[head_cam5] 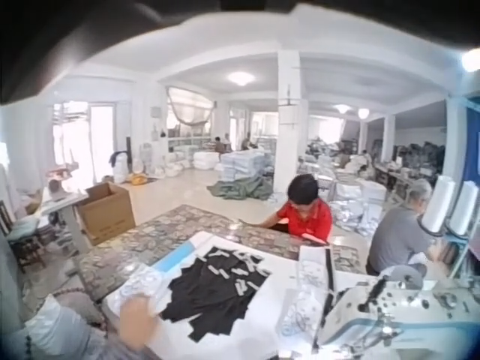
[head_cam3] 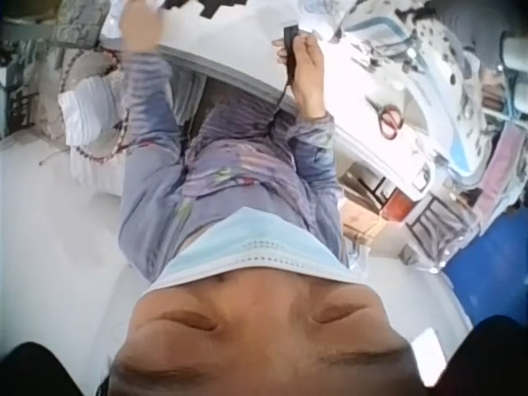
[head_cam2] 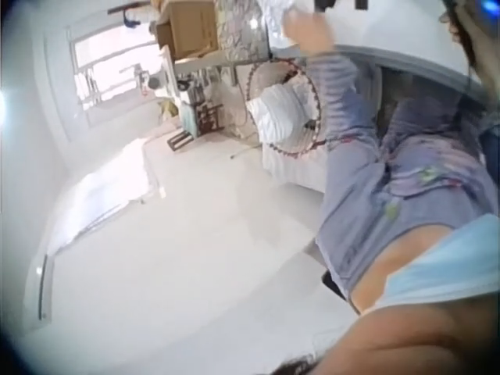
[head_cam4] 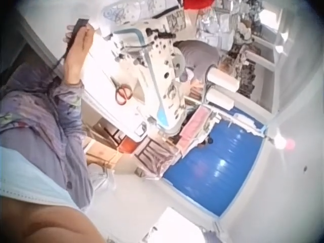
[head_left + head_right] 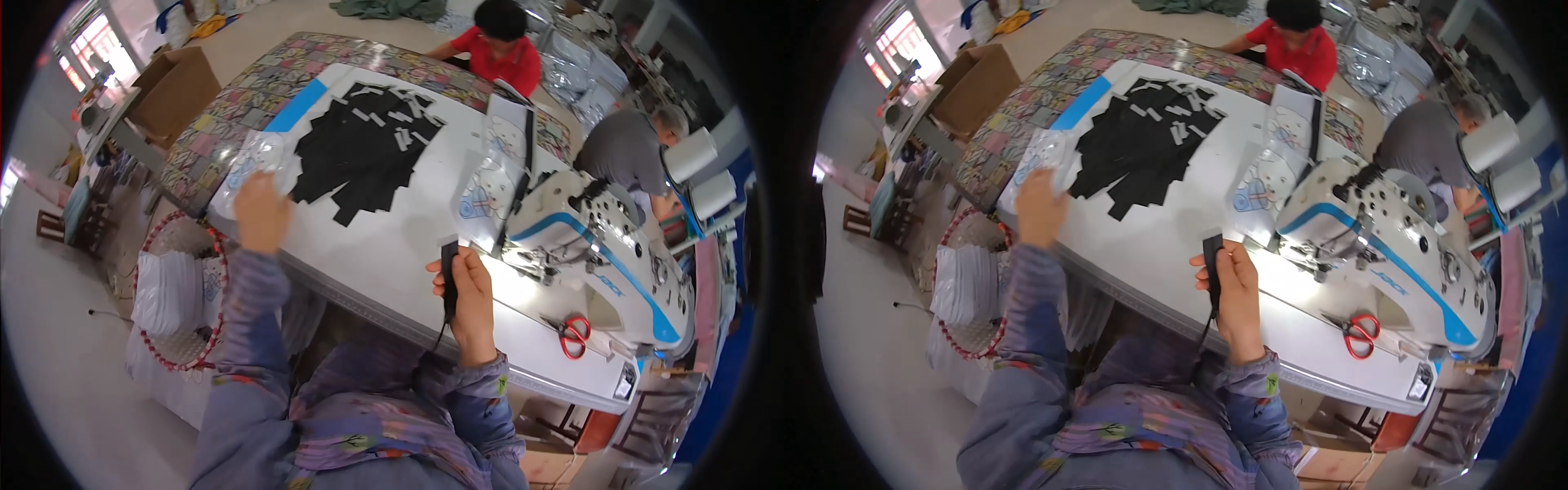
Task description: Sewing small black fabric strips using an industrial sewing machine.
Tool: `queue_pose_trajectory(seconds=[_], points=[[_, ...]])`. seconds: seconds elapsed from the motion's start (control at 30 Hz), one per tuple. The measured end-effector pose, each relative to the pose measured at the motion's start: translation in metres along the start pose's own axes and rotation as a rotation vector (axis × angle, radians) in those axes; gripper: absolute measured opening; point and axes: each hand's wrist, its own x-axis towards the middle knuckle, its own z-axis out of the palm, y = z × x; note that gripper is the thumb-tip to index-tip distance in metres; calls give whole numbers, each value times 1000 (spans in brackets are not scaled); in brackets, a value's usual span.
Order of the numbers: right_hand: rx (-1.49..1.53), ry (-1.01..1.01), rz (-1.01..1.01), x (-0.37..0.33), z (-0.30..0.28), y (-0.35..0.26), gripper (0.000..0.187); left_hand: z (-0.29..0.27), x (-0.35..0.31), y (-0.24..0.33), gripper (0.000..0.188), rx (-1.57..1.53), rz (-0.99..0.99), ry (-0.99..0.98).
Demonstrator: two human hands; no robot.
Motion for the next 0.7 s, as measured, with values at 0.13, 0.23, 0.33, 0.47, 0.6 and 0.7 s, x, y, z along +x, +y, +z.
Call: queue_pose_trajectory(seconds=[0.13,0.23,0.33,0.47,0.6,0.7], points=[[101,-17,6,-3,2,-2,18,35,-12,-63,35,28,-187,-298],[146,-12,-26,-4,4,2,15,29,-13,-74,34,-25,-166,-295],[117,-5,-51,-6,4,7,11,4,-1,-59,30,9,-226,-258],[-49,-6,-211,-13,6,8,4,-40,-19,30,41,-259,-90,-93],[190,-54,-115,-28,0,2,9,-83,-69,142,42,-536,304,-494],[239,112,-131,-36,-15,-2,17,-99,-71,179,37,-665,409,-773]])
